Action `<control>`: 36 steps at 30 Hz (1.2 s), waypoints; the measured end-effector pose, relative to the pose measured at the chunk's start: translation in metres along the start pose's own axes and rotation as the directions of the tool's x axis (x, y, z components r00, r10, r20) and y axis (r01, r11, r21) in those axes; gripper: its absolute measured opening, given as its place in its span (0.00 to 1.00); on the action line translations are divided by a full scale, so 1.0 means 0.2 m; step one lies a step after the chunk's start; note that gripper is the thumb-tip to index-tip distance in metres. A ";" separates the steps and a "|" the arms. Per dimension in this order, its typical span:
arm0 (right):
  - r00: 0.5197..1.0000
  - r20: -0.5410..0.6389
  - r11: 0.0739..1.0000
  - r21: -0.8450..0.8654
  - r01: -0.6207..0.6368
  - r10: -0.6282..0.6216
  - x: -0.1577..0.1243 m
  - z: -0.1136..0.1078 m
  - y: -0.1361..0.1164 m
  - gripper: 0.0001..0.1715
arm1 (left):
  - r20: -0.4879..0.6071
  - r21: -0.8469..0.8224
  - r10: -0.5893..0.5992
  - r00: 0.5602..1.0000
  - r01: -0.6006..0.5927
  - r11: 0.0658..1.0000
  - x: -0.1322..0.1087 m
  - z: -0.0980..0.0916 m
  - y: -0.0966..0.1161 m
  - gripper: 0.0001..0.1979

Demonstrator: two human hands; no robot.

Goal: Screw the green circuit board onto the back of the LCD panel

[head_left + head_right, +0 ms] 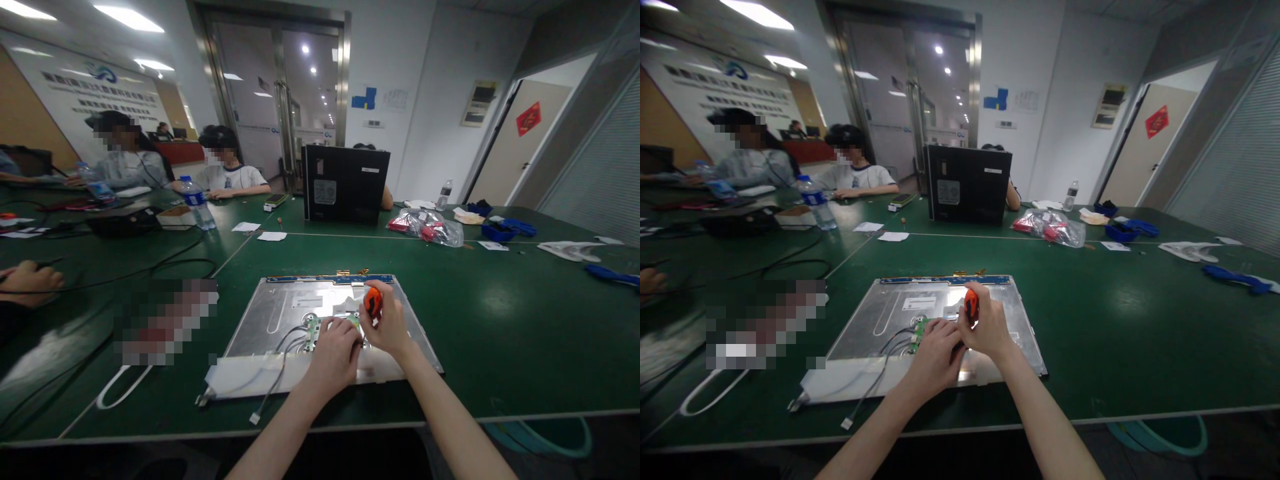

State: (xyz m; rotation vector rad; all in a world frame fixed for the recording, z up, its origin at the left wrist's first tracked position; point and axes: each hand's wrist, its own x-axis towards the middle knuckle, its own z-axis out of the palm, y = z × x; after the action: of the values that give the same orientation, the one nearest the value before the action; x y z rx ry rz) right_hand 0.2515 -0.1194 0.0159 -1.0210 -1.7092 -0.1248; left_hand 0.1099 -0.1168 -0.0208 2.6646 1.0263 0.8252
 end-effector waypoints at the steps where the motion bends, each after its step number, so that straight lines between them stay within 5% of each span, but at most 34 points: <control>1: 1.000 -0.021 1.000 -0.023 -0.004 0.003 0.00 0.00 0.00 0.22 | -0.001 0.002 -0.002 1.000 0.002 1.000 0.00 0.00 0.00 0.06; 18: 0.991 -0.131 0.991 -0.135 0.006 -0.024 0.01 0.04 0.01 0.20 | -0.007 -0.001 -0.005 1.000 0.005 1.000 0.00 0.00 0.00 0.05; 29: 0.998 0.040 0.998 -0.028 0.050 -0.048 0.01 -0.01 0.00 0.25 | 0.020 0.016 -0.010 1.000 0.009 1.000 0.01 0.01 -0.01 0.03; 36: 0.999 0.005 0.999 -0.035 0.033 -0.032 0.01 -0.01 0.00 0.24 | 0.005 0.026 -0.006 1.000 0.005 1.000 0.01 0.01 -0.01 0.04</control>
State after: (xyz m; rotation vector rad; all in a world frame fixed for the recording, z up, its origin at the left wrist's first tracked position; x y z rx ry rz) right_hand 0.2524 -0.1192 0.0188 -1.0199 -1.7331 -0.1740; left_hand 0.1111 -0.1139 -0.0224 2.6825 1.0496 0.8089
